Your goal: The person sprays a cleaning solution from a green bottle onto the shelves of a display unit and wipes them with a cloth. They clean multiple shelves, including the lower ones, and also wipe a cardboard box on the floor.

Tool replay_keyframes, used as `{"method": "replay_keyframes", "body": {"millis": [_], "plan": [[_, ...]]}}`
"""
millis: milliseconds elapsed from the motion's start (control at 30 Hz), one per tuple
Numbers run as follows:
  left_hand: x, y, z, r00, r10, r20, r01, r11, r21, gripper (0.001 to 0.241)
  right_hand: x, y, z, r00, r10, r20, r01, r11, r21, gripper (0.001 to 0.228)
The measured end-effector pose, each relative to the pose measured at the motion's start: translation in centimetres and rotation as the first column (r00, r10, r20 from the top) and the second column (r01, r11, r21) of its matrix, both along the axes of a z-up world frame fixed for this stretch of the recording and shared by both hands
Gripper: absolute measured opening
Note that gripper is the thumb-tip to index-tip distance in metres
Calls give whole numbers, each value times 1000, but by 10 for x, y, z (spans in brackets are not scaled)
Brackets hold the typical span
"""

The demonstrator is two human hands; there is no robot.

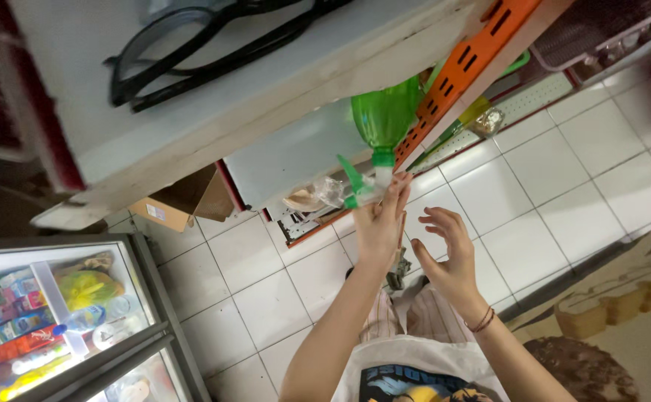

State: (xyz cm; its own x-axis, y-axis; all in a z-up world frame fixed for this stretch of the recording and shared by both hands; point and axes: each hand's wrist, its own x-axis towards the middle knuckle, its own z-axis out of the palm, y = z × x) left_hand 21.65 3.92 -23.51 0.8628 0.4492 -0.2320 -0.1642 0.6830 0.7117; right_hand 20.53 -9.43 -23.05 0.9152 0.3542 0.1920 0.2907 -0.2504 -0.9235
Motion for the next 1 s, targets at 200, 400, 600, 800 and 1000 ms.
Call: {"method": "replay_keyframes", "body": {"millis": [200,400,600,800,1000], "plan": [[41,-5,-13,996,-39,-86,49,991,123,36,3,-11,-11,998,-46,-31,46,999,-1,49],[52,1,-32,970,-86,-227,141,961,238,37,8,-27,-19,994,-94,-57,96,995,32,47],[1,-17,-87,940,-213,-268,323,809,491,35,14,-67,-43,981,-180,-65,181,983,15,40],[-79,-69,-175,791,-337,-510,600,586,544,32,13,-141,-101,924,-341,-171,335,940,-65,38],[-126,-112,-266,581,-353,-734,805,385,452,35,-4,-219,-208,856,-449,-256,401,889,-221,34]]}}
